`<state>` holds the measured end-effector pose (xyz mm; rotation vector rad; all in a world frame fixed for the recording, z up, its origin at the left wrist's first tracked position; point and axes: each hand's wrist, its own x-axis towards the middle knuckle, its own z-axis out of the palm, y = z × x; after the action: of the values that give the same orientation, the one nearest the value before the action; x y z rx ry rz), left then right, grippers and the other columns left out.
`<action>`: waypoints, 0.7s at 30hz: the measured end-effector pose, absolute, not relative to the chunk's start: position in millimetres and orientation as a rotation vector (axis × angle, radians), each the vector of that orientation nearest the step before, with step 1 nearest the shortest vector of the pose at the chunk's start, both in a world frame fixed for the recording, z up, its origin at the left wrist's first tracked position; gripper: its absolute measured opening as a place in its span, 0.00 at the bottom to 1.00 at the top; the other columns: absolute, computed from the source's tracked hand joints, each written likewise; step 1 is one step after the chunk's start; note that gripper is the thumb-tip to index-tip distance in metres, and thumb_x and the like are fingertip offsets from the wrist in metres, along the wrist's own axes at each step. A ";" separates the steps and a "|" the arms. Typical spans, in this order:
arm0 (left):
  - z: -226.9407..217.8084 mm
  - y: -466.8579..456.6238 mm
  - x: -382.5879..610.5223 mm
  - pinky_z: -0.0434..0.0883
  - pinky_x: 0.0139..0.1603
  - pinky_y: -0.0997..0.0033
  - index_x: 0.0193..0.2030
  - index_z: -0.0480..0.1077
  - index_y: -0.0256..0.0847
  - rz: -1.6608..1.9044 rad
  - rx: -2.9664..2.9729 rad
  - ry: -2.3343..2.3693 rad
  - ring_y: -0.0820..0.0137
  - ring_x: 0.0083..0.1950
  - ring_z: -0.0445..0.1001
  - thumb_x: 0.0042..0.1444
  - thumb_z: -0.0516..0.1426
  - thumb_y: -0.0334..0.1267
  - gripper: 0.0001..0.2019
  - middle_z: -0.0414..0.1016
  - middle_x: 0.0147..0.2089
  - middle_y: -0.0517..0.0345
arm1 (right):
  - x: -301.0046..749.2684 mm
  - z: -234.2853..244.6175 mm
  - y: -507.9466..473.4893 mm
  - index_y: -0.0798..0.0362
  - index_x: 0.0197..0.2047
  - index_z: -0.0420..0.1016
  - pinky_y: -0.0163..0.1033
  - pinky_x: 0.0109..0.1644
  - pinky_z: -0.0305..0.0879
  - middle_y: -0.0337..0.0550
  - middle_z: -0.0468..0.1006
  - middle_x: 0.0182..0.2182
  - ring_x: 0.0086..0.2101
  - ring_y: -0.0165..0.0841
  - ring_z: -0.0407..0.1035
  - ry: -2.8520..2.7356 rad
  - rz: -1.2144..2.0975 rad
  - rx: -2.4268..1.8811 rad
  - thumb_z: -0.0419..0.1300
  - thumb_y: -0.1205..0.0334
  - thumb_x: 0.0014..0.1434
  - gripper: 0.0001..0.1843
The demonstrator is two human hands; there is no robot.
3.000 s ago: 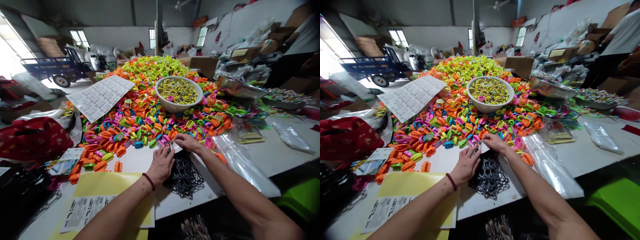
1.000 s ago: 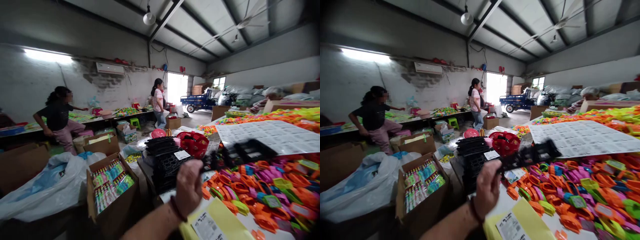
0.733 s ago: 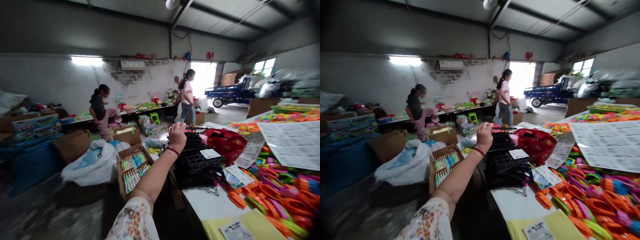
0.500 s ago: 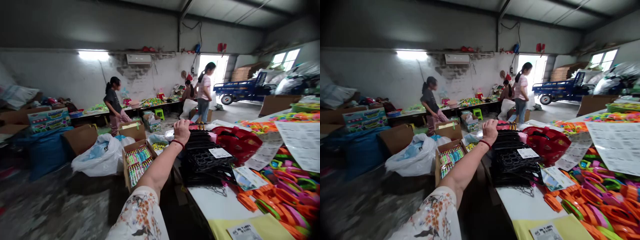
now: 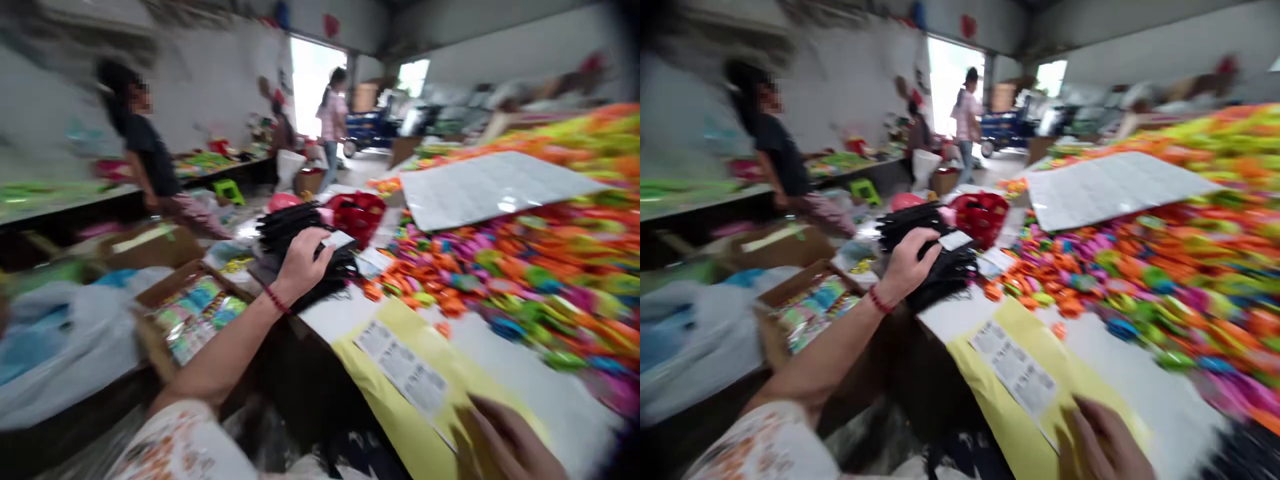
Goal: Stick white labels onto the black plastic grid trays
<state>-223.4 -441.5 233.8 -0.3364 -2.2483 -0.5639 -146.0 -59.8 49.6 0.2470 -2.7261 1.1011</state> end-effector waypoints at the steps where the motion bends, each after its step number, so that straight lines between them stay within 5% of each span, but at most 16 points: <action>1: 218.7 -426.6 -215.0 0.66 0.59 0.65 0.48 0.69 0.40 -0.642 -0.487 -2.341 0.68 0.53 0.70 0.64 0.53 0.38 0.09 0.74 0.49 0.53 | -139.8 47.3 -52.8 0.35 0.47 0.72 0.51 0.40 0.76 0.47 0.77 0.44 0.42 0.45 0.75 -2.728 1.103 0.164 0.52 0.34 0.59 0.21; 5: 152.1 -375.6 -192.0 0.67 0.59 0.63 0.48 0.70 0.42 -0.863 -0.797 -2.600 0.66 0.54 0.70 0.61 0.55 0.35 0.10 0.74 0.50 0.52 | -151.5 42.3 -48.0 0.51 0.46 0.72 0.52 0.51 0.71 0.51 0.75 0.44 0.45 0.44 0.72 -2.620 1.180 0.031 0.54 0.43 0.60 0.21; 12: 100.7 -339.1 -208.2 0.61 0.63 0.58 0.51 0.68 0.36 -1.124 -0.068 -2.825 0.61 0.59 0.65 0.57 0.56 0.36 0.15 0.69 0.55 0.46 | -165.2 69.8 -68.5 0.52 0.48 0.72 0.49 0.54 0.67 0.50 0.74 0.46 0.48 0.42 0.69 -2.556 1.139 0.210 0.54 0.48 0.62 0.18; 16: 88.7 -338.2 -219.5 0.69 0.47 0.64 0.44 0.71 0.34 -1.263 0.190 -2.923 0.64 0.42 0.71 0.53 0.58 0.36 0.12 0.73 0.39 0.52 | -167.4 72.8 -91.8 0.50 0.47 0.73 0.47 0.51 0.70 0.49 0.75 0.47 0.46 0.41 0.71 -2.591 1.322 0.324 0.53 0.47 0.63 0.18; 21: 86.9 -331.1 -204.9 0.64 0.31 0.76 0.34 0.76 0.35 -1.524 0.350 -2.910 0.74 0.31 0.65 0.47 0.57 0.29 0.08 0.68 0.27 0.63 | -187.6 56.9 -124.5 0.38 0.42 0.76 0.57 0.46 0.74 0.49 0.78 0.43 0.44 0.48 0.74 -2.551 1.338 0.523 0.54 0.40 0.58 0.18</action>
<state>-204.9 -331.1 86.9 0.3501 -2.9103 -1.5239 -187.6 -124.5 56.9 0.5226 -2.5512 1.3380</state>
